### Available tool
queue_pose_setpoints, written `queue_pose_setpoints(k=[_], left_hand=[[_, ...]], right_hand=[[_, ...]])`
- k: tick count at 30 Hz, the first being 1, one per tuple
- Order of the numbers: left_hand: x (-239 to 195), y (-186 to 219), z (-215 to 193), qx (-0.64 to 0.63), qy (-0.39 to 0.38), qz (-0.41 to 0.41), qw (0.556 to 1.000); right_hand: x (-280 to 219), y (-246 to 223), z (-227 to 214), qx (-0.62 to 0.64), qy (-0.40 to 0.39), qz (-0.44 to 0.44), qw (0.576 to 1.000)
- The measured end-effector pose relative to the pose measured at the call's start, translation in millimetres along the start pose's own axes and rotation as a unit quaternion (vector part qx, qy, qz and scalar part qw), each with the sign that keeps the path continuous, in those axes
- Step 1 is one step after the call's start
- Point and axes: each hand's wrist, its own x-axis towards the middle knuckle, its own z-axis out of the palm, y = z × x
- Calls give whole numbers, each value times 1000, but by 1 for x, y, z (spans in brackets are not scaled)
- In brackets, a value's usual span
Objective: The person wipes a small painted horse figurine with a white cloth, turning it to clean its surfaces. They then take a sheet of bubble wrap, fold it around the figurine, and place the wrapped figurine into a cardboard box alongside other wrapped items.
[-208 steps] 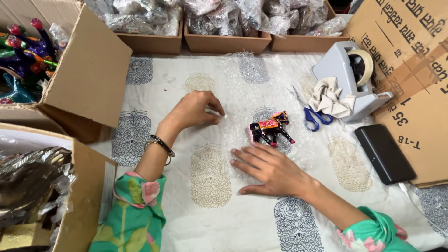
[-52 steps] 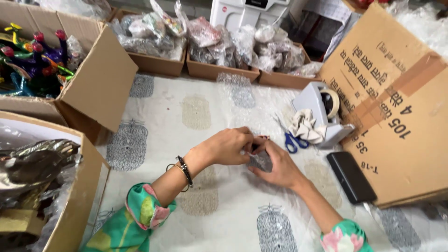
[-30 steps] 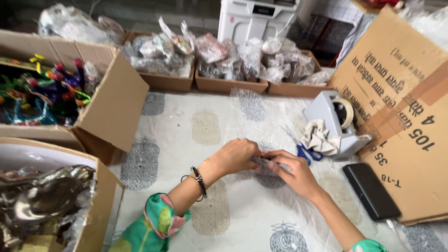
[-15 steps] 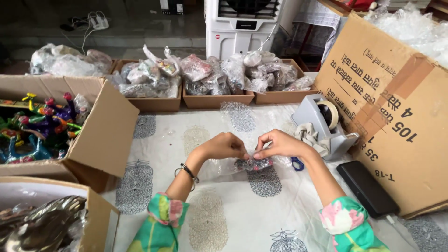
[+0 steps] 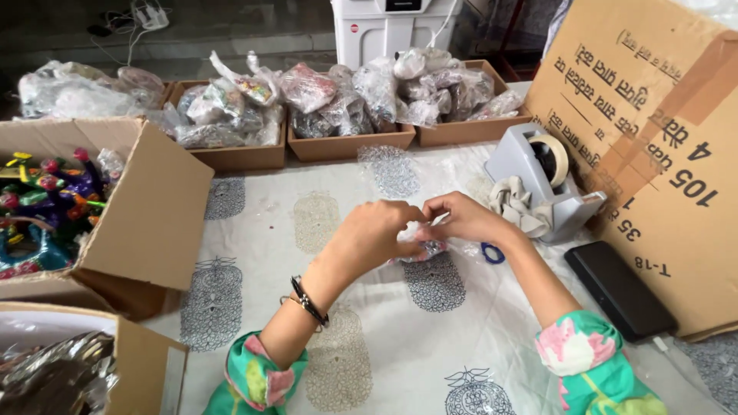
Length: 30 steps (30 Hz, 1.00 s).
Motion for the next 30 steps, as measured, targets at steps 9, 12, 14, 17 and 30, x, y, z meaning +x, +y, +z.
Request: queue_pose_setpoints(k=[9,12,14,17,30], left_hand=[[1,-26,30,-5,-46,-44,998],[1,-33,29,-34,-45,-57,997],[2,-34,28,-49,-41,-58,996],[2,-38,28,-57,-45,-64,995],[4,-57,27,-146,-31,-81,985]], right_hand=[[1,2,-1,55,29,57,996],[-8,-30,4,-110,121,67,984],[-16,-59,4,-287,202,67,934],[-30,-87,-3,-305,301,-26,903],[-27,-87,4,-288,93,11,953]])
